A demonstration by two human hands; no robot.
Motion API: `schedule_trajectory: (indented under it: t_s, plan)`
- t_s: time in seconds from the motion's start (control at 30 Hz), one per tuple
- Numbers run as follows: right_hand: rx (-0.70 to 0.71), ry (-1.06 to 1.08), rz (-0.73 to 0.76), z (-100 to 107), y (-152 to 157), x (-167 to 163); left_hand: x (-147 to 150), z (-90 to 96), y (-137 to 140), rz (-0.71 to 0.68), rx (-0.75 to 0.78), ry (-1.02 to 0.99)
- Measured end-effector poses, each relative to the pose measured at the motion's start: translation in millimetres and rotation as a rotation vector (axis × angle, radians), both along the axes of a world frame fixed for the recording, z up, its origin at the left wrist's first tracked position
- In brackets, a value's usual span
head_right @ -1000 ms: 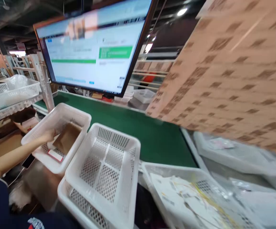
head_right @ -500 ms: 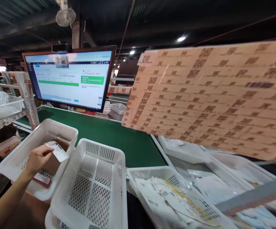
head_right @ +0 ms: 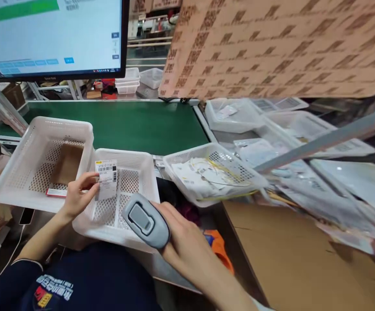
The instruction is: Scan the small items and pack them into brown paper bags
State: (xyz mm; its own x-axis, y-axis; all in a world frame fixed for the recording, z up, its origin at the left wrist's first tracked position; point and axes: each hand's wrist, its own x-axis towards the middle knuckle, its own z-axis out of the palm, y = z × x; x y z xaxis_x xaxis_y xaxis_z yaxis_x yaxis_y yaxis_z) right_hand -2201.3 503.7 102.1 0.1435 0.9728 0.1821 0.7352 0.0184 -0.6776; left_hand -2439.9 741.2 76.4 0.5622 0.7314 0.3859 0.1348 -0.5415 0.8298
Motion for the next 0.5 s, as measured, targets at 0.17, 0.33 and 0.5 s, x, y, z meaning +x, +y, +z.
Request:
schedule_trajectory:
  t_s: [0.17,0.33,0.5]
  plan:
    - [0.010,-0.059,-0.020,6,17,-3,4,-22.1,-11,-0.029,-0.197,0.035]
    - [-0.024,-0.111,0.014,20,43,0,-11,-34.5,-21,-0.040,-0.191,0.073]
    - [0.043,-0.144,0.180,4,45,25,-57,-6.3,37,0.298,0.164,0.327]
